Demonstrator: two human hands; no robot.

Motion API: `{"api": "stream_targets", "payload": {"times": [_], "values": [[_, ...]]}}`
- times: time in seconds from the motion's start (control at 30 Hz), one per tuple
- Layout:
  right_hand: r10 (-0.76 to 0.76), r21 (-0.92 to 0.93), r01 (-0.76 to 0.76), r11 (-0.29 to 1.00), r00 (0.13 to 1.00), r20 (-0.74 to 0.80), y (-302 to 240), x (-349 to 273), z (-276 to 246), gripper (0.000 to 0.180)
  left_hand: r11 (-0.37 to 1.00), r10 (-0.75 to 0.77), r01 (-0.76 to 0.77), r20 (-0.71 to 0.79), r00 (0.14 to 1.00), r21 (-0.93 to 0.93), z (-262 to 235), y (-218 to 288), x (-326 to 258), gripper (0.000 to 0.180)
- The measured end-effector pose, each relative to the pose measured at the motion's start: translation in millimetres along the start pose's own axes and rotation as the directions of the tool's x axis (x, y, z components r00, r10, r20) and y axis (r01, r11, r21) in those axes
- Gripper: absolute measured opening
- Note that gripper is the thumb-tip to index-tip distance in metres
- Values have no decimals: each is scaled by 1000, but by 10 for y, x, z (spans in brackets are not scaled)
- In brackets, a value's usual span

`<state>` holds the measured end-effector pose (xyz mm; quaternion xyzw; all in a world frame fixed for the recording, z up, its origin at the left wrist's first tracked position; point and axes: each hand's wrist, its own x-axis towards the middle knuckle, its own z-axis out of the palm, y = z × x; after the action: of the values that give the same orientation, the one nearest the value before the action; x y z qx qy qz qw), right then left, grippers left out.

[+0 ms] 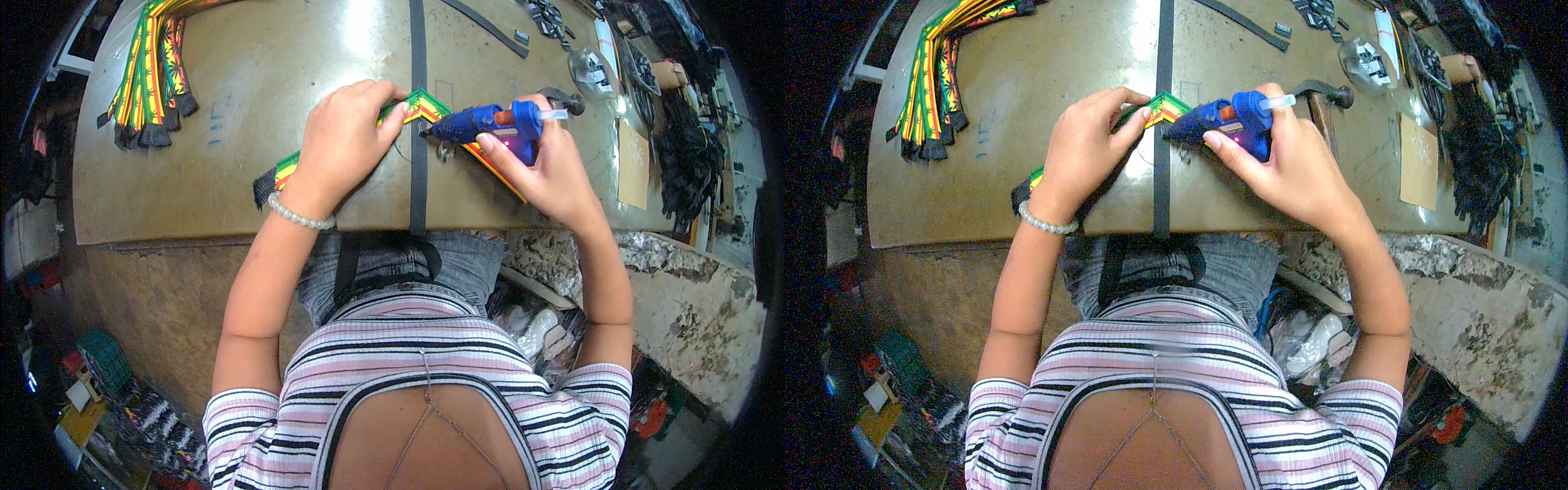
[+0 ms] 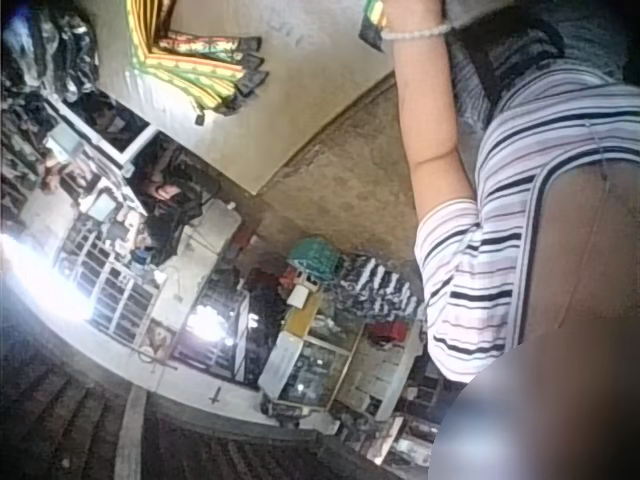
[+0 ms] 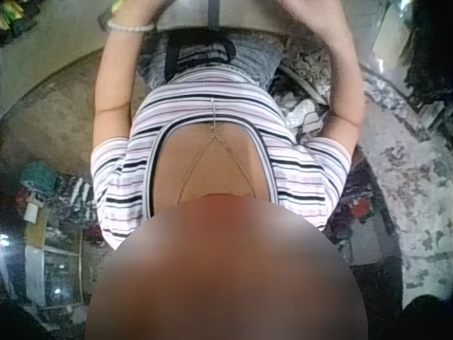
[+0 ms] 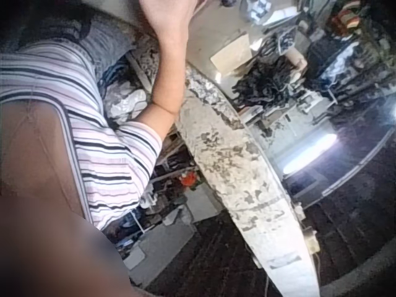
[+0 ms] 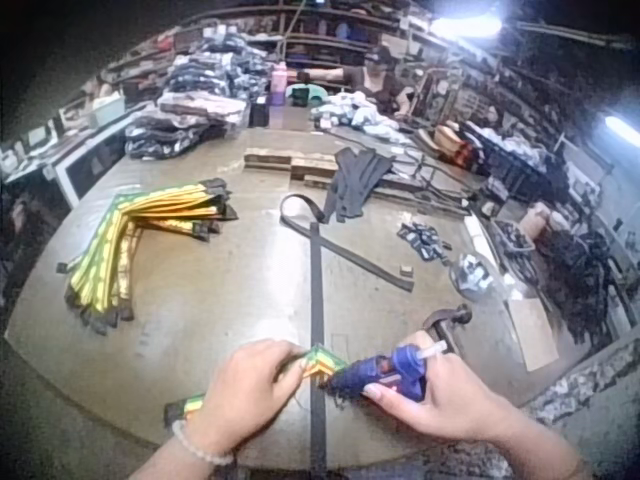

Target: The person assembles fabric straps by applying hot glue to join patterned and black webbing pieces, then attaches small metal buckles. They bundle the finished straps with a rubber band and continue assembling additional units.

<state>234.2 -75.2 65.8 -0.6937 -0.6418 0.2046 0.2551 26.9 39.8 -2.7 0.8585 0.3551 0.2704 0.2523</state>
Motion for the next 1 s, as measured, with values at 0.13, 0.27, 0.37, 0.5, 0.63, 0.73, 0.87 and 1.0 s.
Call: {"api": "stream_targets", "payload": {"times": [0.13, 0.27, 0.37, 0.5, 0.63, 0.73, 0.87, 1.0], "values": [[10, 14, -11, 1000, 997, 82, 101, -162, -167, 48, 1000, -9, 9, 5, 1000, -5, 6, -8, -7, 14], [234, 382, -23, 924, 823, -517, 836, -430, -581, 31, 999, 8, -10, -43, 999, -44, 21, -3, -2, 20], [204, 14, -426, 905, 404, -892, 1709, -704, -837, 40, 1000, 3, -4, -44, 999, -25, 19, 14, 1, 20], [550, -81, -931, 356, 279, -787, 2107, -1231, -1167, 73, 999, -33, 32, 24, 999, 22, -2, 38, 0, 14], [584, -370, -868, 330, 496, -642, 1498, -976, -1289, 58, 999, -1, 2, -4, 1000, 36, -18, 56, 0, 14], [111, -157, -230, 960, 834, -541, 1219, -25, -866, 31, 999, -47, 48, 43, 998, -24, -41, 66, 14, 14], [-2, -189, -44, 981, 972, -236, 1407, 1074, -330, 27, 994, -68, 69, 14, 998, -89, -80, 95, 28, 13], [81, -178, -111, 978, 983, -165, 1428, 1275, -279, 18, 996, -17, 14, -35, 999, -86, -90, 120, 17, 13]]}}
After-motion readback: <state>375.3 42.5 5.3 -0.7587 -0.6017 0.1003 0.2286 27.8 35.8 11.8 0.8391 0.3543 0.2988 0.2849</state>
